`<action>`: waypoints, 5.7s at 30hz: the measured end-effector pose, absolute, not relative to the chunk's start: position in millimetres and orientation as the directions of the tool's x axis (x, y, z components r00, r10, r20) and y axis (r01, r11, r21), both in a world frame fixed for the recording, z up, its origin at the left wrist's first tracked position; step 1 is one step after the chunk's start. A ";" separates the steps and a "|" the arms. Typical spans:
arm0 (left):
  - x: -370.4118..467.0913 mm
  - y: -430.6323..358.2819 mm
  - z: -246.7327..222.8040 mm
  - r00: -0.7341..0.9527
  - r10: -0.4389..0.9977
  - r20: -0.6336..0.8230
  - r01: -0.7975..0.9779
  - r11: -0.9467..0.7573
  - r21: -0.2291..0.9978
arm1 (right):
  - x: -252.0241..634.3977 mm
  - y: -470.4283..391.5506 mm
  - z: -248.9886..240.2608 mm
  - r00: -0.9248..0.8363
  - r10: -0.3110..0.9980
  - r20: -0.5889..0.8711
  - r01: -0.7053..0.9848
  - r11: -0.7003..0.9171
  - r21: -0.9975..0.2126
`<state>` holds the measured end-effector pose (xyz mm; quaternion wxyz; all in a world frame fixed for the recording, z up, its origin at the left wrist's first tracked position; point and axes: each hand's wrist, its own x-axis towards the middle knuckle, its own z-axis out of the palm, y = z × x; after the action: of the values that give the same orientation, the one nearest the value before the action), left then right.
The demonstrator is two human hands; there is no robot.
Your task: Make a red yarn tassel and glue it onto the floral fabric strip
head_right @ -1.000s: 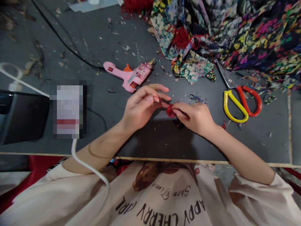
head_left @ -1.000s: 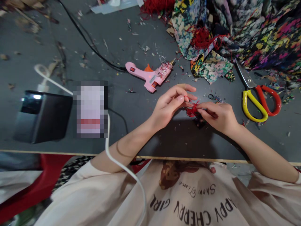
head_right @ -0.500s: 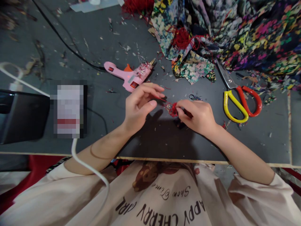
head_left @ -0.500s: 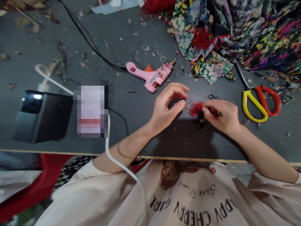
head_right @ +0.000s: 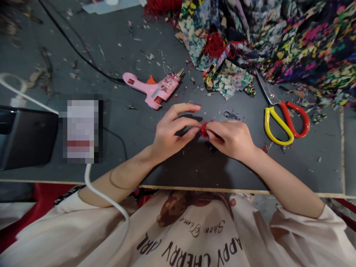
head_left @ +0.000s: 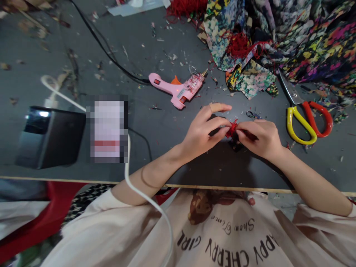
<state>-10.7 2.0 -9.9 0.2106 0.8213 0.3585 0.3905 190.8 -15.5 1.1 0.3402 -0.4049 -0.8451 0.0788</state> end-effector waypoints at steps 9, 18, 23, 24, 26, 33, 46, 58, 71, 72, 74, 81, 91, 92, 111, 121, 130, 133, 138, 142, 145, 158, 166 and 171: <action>-11.3 1.1 -8.5 0.452 0.757 0.473 0.442 -0.650 0.618 | 192.8 -12.7 3.2 -0.433 0.723 0.538 0.624 0.672 -0.400; -13.7 1.8 -7.1 0.530 0.670 0.520 0.480 -0.743 0.467 | 196.8 -10.9 -1.7 -0.406 0.683 0.607 0.651 0.682 -0.333; -13.1 4.1 -8.9 0.525 0.615 0.588 0.492 -0.783 0.381 | 197.3 -11.7 -1.2 -0.434 0.670 0.602 0.668 0.688 -0.284; -13.0 4.2 -9.1 0.520 0.613 0.595 0.497 -0.784 0.373 | 197.4 -11.6 -1.1 -0.436 0.669 0.602 0.674 0.686 -0.274; -12.8 4.1 -8.8 0.514 0.617 0.596 0.511 -0.778 0.365 | 197.6 -11.0 -0.9 -0.435 0.662 0.611 0.683 0.684 -0.256; -12.4 3.9 -6.8 0.475 0.617 0.627 0.532 -0.769 0.354 | 197.7 -8.5 0.3 -0.384 0.664 0.642 0.682 0.672 -0.288; -12.1 1.8 -7.5 0.445 0.598 0.666 0.477 -0.788 0.389 | 192.7 -14.6 0.4 -0.390 0.656 0.646 0.588 0.718 -0.374; -11.0 -0.5 -4.6 0.482 0.662 0.574 0.407 -0.750 0.522 | 183.7 -19.2 -5.1 -0.441 0.654 0.615 0.599 0.724 -0.341; -10.4 -1.5 -1.2 0.522 0.712 0.469 0.392 -0.689 0.610 | 184.2 -16.4 -1.8 -0.450 0.721 0.527 0.493 0.693 -0.526; -10.2 -1.2 -1.4 0.519 0.717 0.465 0.391 -0.683 0.617 | 184.4 -16.4 -0.8 -0.457 0.728 0.511 0.476 0.686 -0.551; -10.0 -0.7 -1.9 0.505 0.732 0.457 0.393 -0.666 0.633 | 184.7 -16.4 1.1 -0.459 0.751 0.475 0.447 0.657 -0.606; -12.4 -1.7 -2.4 0.425 0.746 0.514 0.422 -0.665 0.616 | 186.4 -16.3 2.9 -0.408 0.822 0.396 0.398 0.551 -0.733; -11.4 -0.1 -4.8 0.483 0.705 0.520 0.419 -0.707 0.570 | 187.2 -16.4 3.0 -0.427 0.811 0.400 0.369 0.560 -0.742; -11.2 0.0 -4.7 0.479 0.698 0.532 0.412 -0.714 0.566 | 187.2 -16.4 3.2 -0.427 0.811 0.400 0.368 0.560 -0.742; -13.1 -0.1 -5.6 0.433 0.674 0.598 0.448 -0.737 0.506 | 187.1 -15.4 4.0 -0.380 0.837 0.393 0.365 0.526 -0.768; -13.6 0.5 -7.2 0.420 0.729 0.541 0.363 -0.681 0.636 | 186.6 -14.2 1.4 -0.379 0.848 0.371 0.365 0.506 -0.782; -12.8 3.6 -8.2 0.438 0.812 0.386 0.195 -0.505 0.841 | 189.3 -10.1 2.9 -0.419 0.868 0.265 0.277 0.400 -0.874; -11.9 4.3 -6.7 0.448 0.820 0.356 0.136 -0.456 0.879 | 190.1 -9.4 1.8 -0.415 0.871 0.263 0.261 0.391 -0.883; -11.1 4.7 -6.9 0.483 0.831 0.275 0.102 -0.366 0.925 | 189.2 -9.5 -3.0 -0.364 0.892 0.267 0.247 0.369 -0.896; -10.9 4.3 -9.3 0.459 0.833 0.308 0.077 -0.383 0.921 | 187.8 -10.1 -2.6 -0.316 0.910 0.268 0.308 0.366 -0.878; -10.6 3.8 -9.2 0.418 0.830 0.370 0.133 -0.459 0.879 | 188.7 -11.3 0.9 -0.292 0.879 0.376 0.355 0.465 -0.811; -10.9 0.9 -8.7 0.426 0.632 0.647 0.403 -0.773 0.490 | 184.9 -17.7 -0.7 -0.346 0.758 0.553 0.506 0.647 -0.571; -10.4 -0.3 -12.8 0.434 0.533 0.726 0.524 -0.805 0.278 | 182.4 -18.2 -1.7 -0.295 0.838 0.459 0.457 0.546 -0.702; -9.7 -0.1 -11.5 0.422 0.522 0.741 0.548 -0.799 0.250 | 183.0 -16.9 -1.5 -0.269 0.886 0.377 0.409 0.459 -0.788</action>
<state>-9.7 -0.1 -11.5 -0.0150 0.8432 0.3170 0.4340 183.0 -16.9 -1.5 0.4195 -0.4354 -0.7441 0.2842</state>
